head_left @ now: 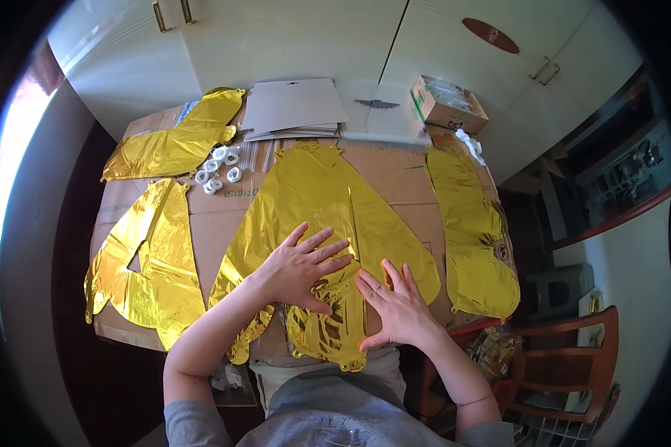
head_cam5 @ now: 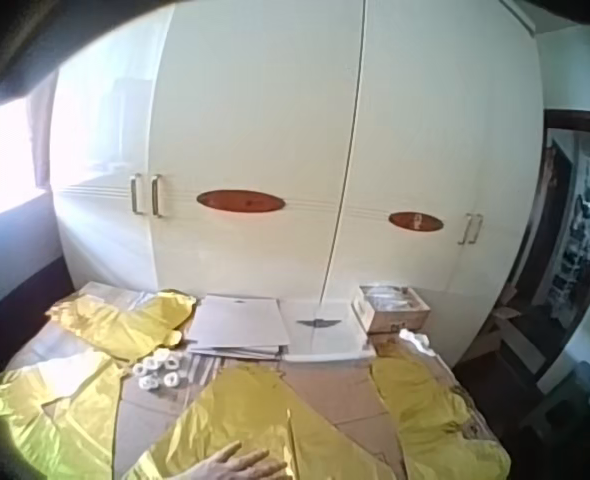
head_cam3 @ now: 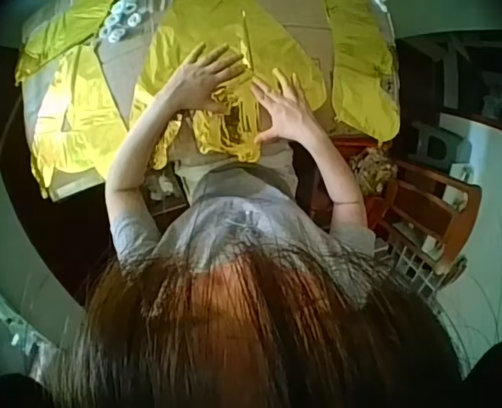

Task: Folding foil balloons and placing them into plastic sleeves with cardboard inserts.

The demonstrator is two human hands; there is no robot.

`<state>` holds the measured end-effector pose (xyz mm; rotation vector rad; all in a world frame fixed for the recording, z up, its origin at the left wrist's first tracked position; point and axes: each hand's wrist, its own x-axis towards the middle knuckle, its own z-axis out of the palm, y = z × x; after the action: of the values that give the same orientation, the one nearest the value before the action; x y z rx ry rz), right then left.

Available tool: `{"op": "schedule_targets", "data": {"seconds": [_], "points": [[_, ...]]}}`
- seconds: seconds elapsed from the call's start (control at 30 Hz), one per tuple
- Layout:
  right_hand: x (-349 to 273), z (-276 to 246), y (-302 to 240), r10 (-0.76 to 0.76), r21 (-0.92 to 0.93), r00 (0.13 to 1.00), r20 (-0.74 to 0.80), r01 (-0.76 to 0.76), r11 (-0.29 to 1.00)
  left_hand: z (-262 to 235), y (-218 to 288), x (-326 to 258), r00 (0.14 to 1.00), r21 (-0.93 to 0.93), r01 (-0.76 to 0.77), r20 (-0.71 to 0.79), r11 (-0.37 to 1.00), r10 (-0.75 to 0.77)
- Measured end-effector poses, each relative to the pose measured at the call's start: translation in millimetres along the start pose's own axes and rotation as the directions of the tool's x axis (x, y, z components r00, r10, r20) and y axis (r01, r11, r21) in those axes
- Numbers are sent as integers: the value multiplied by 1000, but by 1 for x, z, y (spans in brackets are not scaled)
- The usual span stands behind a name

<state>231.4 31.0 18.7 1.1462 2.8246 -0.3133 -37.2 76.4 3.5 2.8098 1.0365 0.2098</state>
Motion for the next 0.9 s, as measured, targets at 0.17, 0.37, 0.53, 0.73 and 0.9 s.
{"op": "schedule_targets", "data": {"seconds": [0.17,0.37,0.53,0.73,0.9], "points": [[-3,7,3,-7,28,999,-49,8,1000,1,0,1,1000,8,-6,2,1000,6],[-18,13,2,-173,23,971,-163,179,984,0,0,1,1000,17,-11,-8,1000,11],[-30,17,-7,-235,-11,948,-214,238,971,-1,1,0,1000,16,-8,-6,1000,8],[-47,22,-13,-296,-46,923,-247,294,955,0,0,0,1000,11,-4,-6,1000,4],[-50,24,-10,-311,0,912,-269,323,946,1,1,0,1000,11,1,8,1000,-2]]}}
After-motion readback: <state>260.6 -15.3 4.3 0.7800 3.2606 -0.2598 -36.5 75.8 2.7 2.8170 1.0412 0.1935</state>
